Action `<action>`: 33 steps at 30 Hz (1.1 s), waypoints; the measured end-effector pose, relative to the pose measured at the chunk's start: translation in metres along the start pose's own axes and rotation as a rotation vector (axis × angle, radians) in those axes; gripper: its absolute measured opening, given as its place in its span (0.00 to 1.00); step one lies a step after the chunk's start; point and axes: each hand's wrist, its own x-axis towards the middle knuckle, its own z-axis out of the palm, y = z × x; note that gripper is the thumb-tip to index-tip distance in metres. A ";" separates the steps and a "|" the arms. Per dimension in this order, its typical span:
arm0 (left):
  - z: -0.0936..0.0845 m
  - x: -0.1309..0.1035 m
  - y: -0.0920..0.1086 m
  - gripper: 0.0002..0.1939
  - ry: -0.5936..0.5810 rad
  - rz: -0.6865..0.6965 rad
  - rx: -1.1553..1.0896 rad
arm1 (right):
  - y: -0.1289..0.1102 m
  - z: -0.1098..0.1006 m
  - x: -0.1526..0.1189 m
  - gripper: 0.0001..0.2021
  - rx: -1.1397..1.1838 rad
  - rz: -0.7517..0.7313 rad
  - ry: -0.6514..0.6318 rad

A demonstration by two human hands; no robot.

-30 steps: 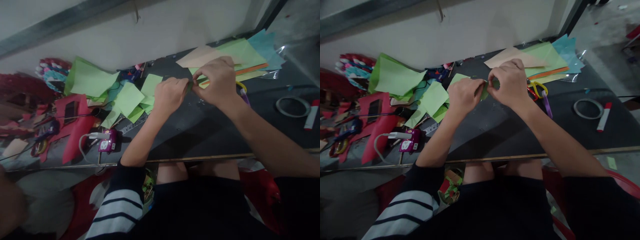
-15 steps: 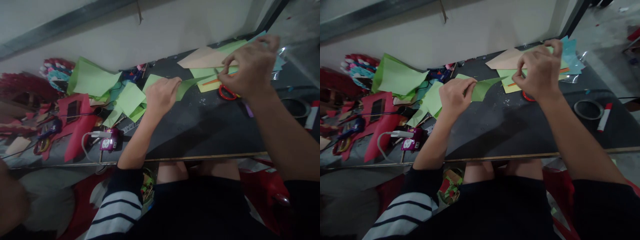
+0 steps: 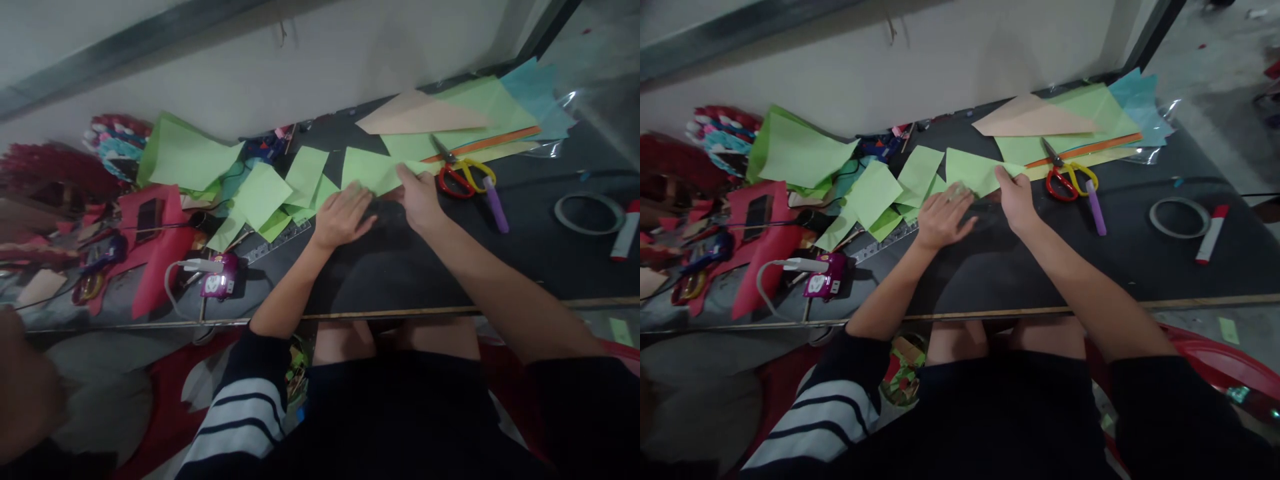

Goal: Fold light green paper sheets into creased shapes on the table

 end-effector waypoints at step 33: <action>0.014 0.000 -0.002 0.26 0.238 -0.645 -0.773 | 0.027 -0.037 0.005 0.41 -0.605 -0.530 0.060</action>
